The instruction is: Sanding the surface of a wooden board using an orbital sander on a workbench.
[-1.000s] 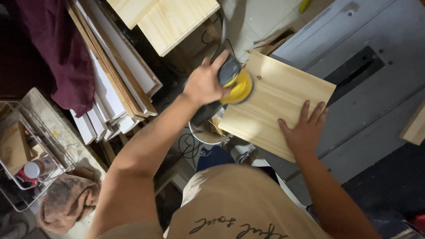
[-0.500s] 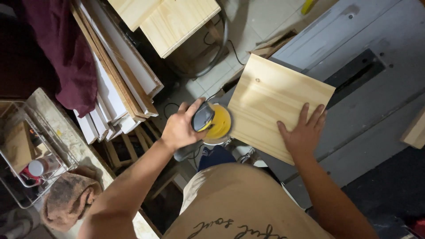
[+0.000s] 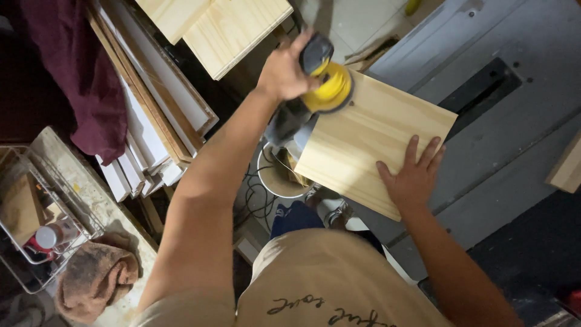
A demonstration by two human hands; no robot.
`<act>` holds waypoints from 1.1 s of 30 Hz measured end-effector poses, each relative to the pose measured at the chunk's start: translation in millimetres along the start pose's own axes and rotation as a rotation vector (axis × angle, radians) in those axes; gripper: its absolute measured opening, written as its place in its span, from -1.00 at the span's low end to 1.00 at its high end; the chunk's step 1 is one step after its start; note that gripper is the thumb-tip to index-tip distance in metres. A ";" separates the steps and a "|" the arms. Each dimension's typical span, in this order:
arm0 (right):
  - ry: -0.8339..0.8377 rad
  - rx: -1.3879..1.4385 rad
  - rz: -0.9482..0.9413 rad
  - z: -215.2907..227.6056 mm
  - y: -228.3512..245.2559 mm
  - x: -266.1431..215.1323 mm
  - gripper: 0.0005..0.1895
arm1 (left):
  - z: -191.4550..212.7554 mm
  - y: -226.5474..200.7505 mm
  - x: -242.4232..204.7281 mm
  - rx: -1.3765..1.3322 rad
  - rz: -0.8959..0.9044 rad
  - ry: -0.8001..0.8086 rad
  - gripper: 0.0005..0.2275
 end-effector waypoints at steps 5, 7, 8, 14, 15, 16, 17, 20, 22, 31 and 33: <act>-0.039 -0.027 0.028 1.2 -0.4 1.3 0.11 | -1.9 6.4 42.5 -0.101 0.116 -0.009 -0.05; 0.033 -0.002 -0.010 -0.8 -2.4 1.2 0.12 | 3.5 2.2 37.6 -0.186 0.185 0.015 -0.06; 0.001 0.013 0.001 0.7 -2.0 1.2 0.12 | 5.8 -1.0 32.5 -0.181 0.177 0.038 -0.07; -0.135 0.008 0.059 6.2 5.4 3.0 0.08 | 4.0 21.6 -11.9 -0.162 0.124 0.074 -0.02; -0.151 0.023 0.072 7.8 6.7 2.0 0.07 | 3.5 26.8 -24.0 -0.180 0.120 0.083 -0.03; -0.149 0.023 0.074 8.5 8.6 3.3 0.07 | 0.9 36.2 -35.8 -0.181 0.122 0.083 -0.03; -0.114 0.027 0.039 8.2 8.7 4.2 0.08 | -0.5 44.1 -47.2 -0.176 0.092 0.040 -0.05; -0.103 0.019 0.041 9.7 14.9 11.5 0.08 | -9.6 61.4 -80.3 -0.173 0.021 -0.104 -0.06; -0.126 0.014 0.085 9.2 19.6 16.1 0.10 | -8.6 69.4 -107.3 -0.173 -0.013 -0.210 -0.05; -0.128 -0.099 0.071 1.6 24.8 21.7 0.10 | -7.9 114.5 -206.8 -0.316 0.026 -0.227 -0.06; -0.146 -0.068 0.114 9.2 36.1 27.3 0.08 | -5.1 119.8 -218.4 -0.433 0.061 -0.227 -0.08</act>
Point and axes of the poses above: each hand's wrist, its own x-axis towards the middle knuckle, its own z-axis out of the back of the hand, y = z × x, the point moved 4 cm from there along x, towards the middle knuckle, and after that the axes turned 11 degrees about z, right-handed, at the moved point
